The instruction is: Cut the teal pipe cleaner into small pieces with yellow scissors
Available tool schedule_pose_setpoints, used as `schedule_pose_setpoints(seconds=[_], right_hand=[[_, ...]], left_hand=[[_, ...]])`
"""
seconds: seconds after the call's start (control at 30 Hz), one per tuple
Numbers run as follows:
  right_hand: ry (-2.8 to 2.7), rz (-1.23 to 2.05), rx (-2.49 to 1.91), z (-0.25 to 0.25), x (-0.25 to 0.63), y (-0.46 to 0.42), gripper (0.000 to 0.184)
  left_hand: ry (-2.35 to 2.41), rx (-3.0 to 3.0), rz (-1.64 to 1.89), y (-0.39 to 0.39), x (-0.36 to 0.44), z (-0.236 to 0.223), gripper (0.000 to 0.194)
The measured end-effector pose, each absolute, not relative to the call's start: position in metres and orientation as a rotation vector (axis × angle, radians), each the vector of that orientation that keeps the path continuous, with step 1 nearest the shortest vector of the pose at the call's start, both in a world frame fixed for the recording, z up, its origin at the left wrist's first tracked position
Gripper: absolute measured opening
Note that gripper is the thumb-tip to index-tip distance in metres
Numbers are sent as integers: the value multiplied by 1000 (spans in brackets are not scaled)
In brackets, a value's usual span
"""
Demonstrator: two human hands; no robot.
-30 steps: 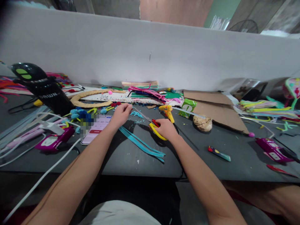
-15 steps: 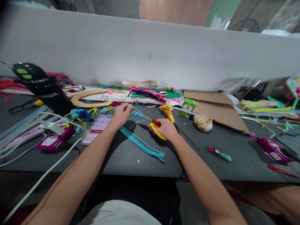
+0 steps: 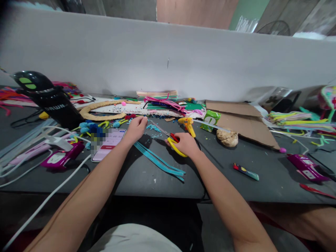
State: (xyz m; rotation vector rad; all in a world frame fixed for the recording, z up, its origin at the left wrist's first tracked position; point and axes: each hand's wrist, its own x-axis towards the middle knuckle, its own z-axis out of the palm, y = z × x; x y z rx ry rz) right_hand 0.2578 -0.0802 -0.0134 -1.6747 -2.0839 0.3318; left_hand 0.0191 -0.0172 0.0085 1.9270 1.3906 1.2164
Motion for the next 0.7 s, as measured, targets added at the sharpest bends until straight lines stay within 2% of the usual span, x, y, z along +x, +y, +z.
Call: schedule_pose_setpoints(seconds=[0.7], right_hand=[[-2088, 294, -1667, -13, 257, -82, 46]], left_hand=[[1429, 1904, 1202, -18, 19, 12, 38]])
